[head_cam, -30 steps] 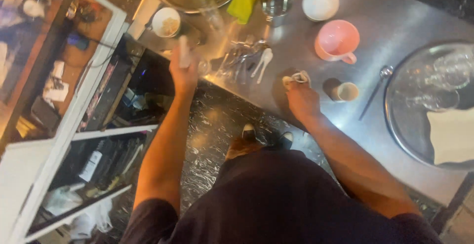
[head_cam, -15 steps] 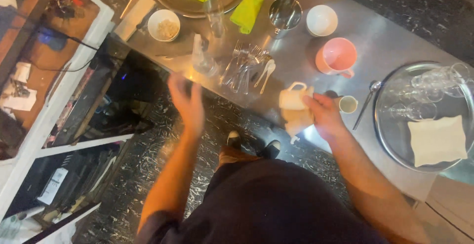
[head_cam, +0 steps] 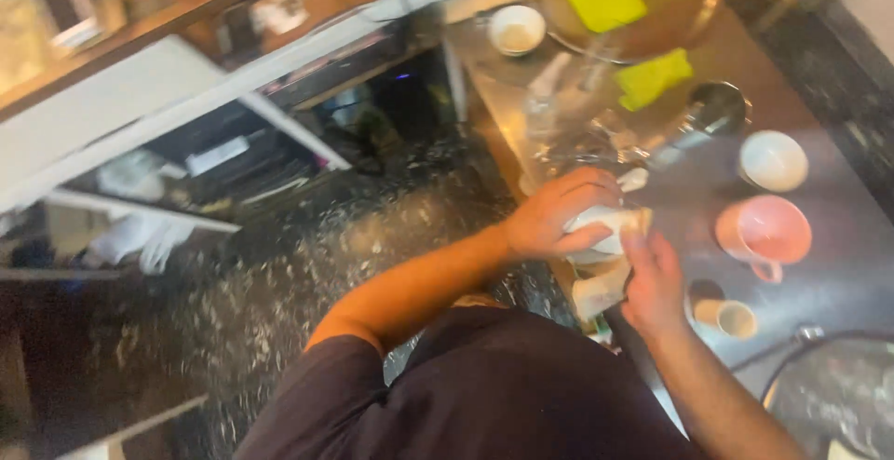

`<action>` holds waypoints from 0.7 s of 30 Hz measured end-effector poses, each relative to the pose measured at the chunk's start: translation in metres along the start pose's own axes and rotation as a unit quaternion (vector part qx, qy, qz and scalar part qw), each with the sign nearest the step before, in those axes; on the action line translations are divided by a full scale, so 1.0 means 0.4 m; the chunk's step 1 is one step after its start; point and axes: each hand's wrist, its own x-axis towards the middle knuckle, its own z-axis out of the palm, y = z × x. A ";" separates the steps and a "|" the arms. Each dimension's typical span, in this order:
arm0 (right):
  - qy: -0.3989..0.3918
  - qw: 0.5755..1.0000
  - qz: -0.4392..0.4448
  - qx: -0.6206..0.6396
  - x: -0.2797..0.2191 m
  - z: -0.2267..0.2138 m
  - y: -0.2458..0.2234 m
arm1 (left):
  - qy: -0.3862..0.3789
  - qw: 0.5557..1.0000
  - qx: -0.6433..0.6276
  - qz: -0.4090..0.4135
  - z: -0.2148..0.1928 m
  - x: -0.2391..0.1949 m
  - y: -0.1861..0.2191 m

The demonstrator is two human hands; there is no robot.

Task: The person is wiping various ceramic cups and mugs with a white cloth on a stainless steel counter in a restaurant kitchen.

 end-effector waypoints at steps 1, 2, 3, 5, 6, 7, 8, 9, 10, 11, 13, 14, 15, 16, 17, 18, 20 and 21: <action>-0.086 0.974 -0.136 -0.160 0.026 -0.050 0.025 | 0.018 0.991 -0.025 -0.131 0.009 -0.024 0.030; -0.168 0.897 -0.272 -0.306 0.056 -0.095 0.048 | 0.041 0.963 -0.052 -0.259 0.018 -0.046 0.058; -0.188 0.894 -0.275 -0.301 0.068 -0.098 0.047 | 0.050 0.964 -0.033 -0.261 0.057 -0.092 0.032; -0.265 0.705 -0.495 -0.433 0.081 -0.106 0.056 | 0.154 0.786 -0.210 -0.561 0.131 -0.199 -0.014; -0.280 0.703 -0.498 -0.424 0.064 -0.098 0.071 | 0.167 0.786 -0.197 -0.562 0.095 -0.183 0.040; -0.278 0.810 -0.351 -0.378 0.050 -0.091 0.085 | 0.138 0.794 -0.147 -0.574 0.062 -0.165 0.093; -0.260 0.889 -0.191 -0.325 0.032 -0.088 0.097 | 0.102 0.798 -0.101 -0.585 0.035 -0.143 0.145; -0.270 0.888 -0.190 -0.320 -0.010 -0.023 0.054 | 0.107 0.797 -0.092 -0.587 -0.004 -0.104 0.207; -0.190 0.949 -0.050 -0.246 -0.059 0.032 0.014 | 0.063 0.849 -0.009 -0.524 -0.034 -0.067 0.272; -0.106 0.976 0.095 -0.166 -0.105 0.085 -0.029 | 0.017 0.888 0.073 -0.454 -0.061 -0.028 0.333; -0.145 0.980 0.097 -0.100 -0.031 0.016 0.043 | -0.020 0.918 0.127 -0.374 -0.065 -0.059 0.307; -0.178 0.979 0.093 -0.039 0.002 -0.037 0.074 | -0.052 0.942 0.171 -0.285 -0.054 -0.071 0.286; -0.162 0.982 0.093 -0.035 0.019 -0.051 0.092 | -0.061 0.944 0.157 -0.284 -0.041 -0.064 0.276; -0.167 0.982 0.086 -0.013 0.036 -0.081 0.105 | -0.009 0.953 0.106 -0.285 -0.016 -0.052 0.258; -0.172 0.982 0.079 0.009 0.055 -0.112 0.116 | 0.042 0.955 0.055 -0.289 0.011 -0.039 0.238; -0.143 0.987 0.070 0.015 0.029 -0.104 0.079 | 0.025 0.959 0.030 -0.282 0.037 -0.039 0.208; -0.202 0.965 -0.103 -0.129 -0.018 -0.079 0.003 | 0.089 0.933 -0.025 -0.349 0.092 -0.039 0.150; -0.170 0.971 -0.108 -0.129 -0.001 -0.119 -0.037 | 0.069 0.935 -0.051 -0.345 0.123 -0.025 0.132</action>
